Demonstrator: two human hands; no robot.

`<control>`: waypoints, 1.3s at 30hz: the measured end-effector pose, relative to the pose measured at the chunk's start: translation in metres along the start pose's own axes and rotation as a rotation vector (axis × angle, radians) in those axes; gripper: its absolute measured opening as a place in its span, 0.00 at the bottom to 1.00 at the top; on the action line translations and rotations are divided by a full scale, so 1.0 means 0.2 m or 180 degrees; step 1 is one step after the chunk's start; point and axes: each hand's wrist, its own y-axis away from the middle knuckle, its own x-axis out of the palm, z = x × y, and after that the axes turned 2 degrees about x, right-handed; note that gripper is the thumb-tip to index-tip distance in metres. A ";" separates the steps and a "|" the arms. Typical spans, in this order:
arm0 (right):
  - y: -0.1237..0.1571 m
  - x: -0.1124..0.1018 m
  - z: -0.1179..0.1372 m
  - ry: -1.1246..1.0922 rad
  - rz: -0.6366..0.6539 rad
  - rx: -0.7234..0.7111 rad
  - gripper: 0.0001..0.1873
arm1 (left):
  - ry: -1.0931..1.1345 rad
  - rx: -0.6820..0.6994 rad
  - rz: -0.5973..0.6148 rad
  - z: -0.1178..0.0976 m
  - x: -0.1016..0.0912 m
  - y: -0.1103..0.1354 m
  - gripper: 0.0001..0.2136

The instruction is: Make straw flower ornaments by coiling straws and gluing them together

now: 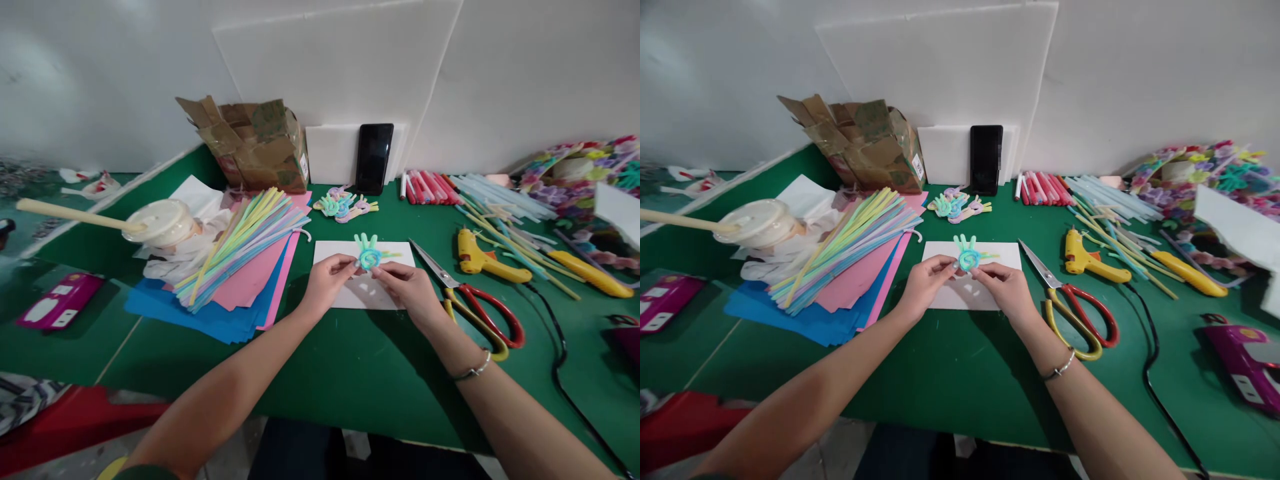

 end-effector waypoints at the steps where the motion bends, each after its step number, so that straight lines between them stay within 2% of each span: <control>1: 0.00 0.00 0.00 -0.0015 -0.0033 -0.0011 0.15 | -0.0088 0.0049 -0.0011 0.00 0.00 0.00 0.10; 15: 0.00 0.01 0.00 0.0004 0.0013 -0.0112 0.14 | -0.0274 0.0151 -0.0065 0.01 -0.01 0.00 0.07; 22: -0.01 0.00 -0.02 0.0166 0.0007 -0.0195 0.13 | -0.0485 0.0112 -0.0224 0.00 -0.01 -0.01 0.07; 33: -0.02 -0.01 -0.04 0.0314 -0.0053 -0.0274 0.16 | -0.0456 0.0142 -0.0235 -0.01 0.00 0.00 0.06; 36: -0.02 -0.01 -0.03 0.0313 -0.0127 -0.0309 0.15 | -0.0489 0.0197 -0.0343 0.00 -0.01 -0.01 0.05; 39: -0.02 -0.02 -0.03 0.0334 -0.0425 -0.0397 0.15 | -0.0448 0.0201 -0.0486 0.01 -0.02 -0.01 0.06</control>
